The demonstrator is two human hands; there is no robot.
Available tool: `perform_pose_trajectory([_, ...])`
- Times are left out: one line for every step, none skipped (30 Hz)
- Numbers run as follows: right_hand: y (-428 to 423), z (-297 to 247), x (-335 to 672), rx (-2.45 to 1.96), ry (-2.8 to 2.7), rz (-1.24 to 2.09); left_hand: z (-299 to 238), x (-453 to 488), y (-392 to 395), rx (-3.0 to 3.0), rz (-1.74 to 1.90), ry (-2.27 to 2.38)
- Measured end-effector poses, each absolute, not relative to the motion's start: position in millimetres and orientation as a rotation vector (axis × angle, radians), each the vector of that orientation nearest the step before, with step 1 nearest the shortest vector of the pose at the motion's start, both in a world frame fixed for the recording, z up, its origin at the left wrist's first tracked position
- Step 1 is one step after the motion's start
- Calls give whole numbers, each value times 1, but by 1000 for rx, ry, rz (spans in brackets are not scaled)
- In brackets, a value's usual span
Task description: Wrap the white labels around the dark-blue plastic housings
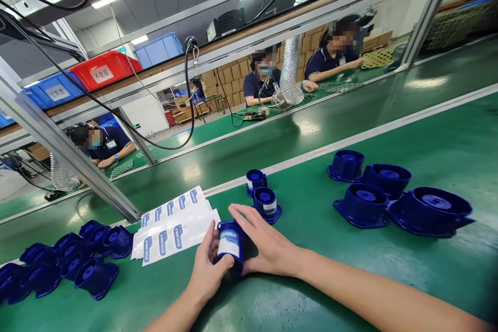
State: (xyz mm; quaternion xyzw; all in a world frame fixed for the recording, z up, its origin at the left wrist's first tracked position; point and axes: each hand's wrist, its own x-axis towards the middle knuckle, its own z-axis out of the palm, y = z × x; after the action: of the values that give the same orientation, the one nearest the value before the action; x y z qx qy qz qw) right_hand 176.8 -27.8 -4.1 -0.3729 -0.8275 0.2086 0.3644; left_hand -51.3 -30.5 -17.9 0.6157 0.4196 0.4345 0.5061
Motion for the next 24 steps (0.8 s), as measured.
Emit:
perform_pose_trajectory([-28, -3, 177, -887, -2192, 409, -18, -51, -31, 1504, 1007, 967])
perform_pose_trajectory([-28, -2, 177, -824, -2223, 318, -17, -51, -31, 1538, 972, 914])
perform_pose_trajectory([-29, -1, 176, -787, -2228, 259, -16, -50, -32, 1586, 944, 860])
perform_pose_trajectory([-29, -1, 176, -786, -2208, 224, -15, -50, -33, 1644, 925, 816])
perform_pose_trajectory([-29, 0, 176, -818, -2172, 208, -14, -50, -35, 1704, 915, 791])
perform_pose_trajectory([-28, 0, 177, -866, -2133, 206, -14, -50, -38, 1765, 915, 792])
perform_pose_trajectory([-26, 0, 178, -917, -2100, 211, -15, -50, -40, 1831, 922, 818])
perform_pose_trajectory([-23, -1, 181, -964, -2072, 218, -17, -50, -42, 1902, 927, 862])
perform_pose_trajectory([-20, -3, 184, -1003, -2049, 225, -18, -51, -44, 1977, 924, 913])
perform_pose_trajectory([-16, -4, 187, -1033, -2035, 229, -20, -52, -46, 2049, 907, 962])
perform_pose_trajectory([-12, -6, 191, -1054, -2026, 227, -20, -53, -46, 2116, 882, 1001])
perform_pose_trajectory([-7, -8, 194, -1070, -2018, 218, -18, -56, -45, 2175, 853, 1034])
perform_pose_trajectory([-3, -10, 196, -1084, -2007, 202, -13, -59, -42, 2224, 825, 1071])
perform_pose_trajectory([0, -12, 199, -1100, -1992, 179, -6, -63, -37, 2266, 791, 1127])
perform_pose_trajectory([3, -13, 200, -1119, -1971, 152, 4, -70, -30, 2303, 738, 1219])
perform_pose_trajectory([6, -14, 201, -1140, -1949, 122, 16, -78, -22, 2332, 664, 1339])
perform_pose_trajectory([8, -15, 201, -1159, -1927, 89, 30, -88, -13, 2351, 543, 1501])
perform_pose_trajectory([9, -15, 201, -1172, -1902, 49, 43, -100, -3, 2360, 374, 1684])
perform_pose_trajectory([9, -14, 200, -1173, -1879, -3, 55, -112, 6, 2344, 305, 1767])
perform_pose_trajectory([8, -13, 197, -1153, -1861, -70, 66, -124, 15, 2331, 245, 1811])
perform_pose_trajectory([4, -12, 193, -1108, -1855, -146, 74, -137, 23, 2316, 175, 1848])
perform_pose_trajectory([-1, -11, 188, -1036, -1872, -222, 79, -147, 30, 2297, 112, 1876])
perform_pose_trajectory([-7, -10, 181, -943, -1916, -288, 82, -157, 36, 2278, 51, 1896])
perform_pose_trajectory([-14, -10, 173, -833, -1988, -334, 83, -164, 40, 2262, -1, 1913])
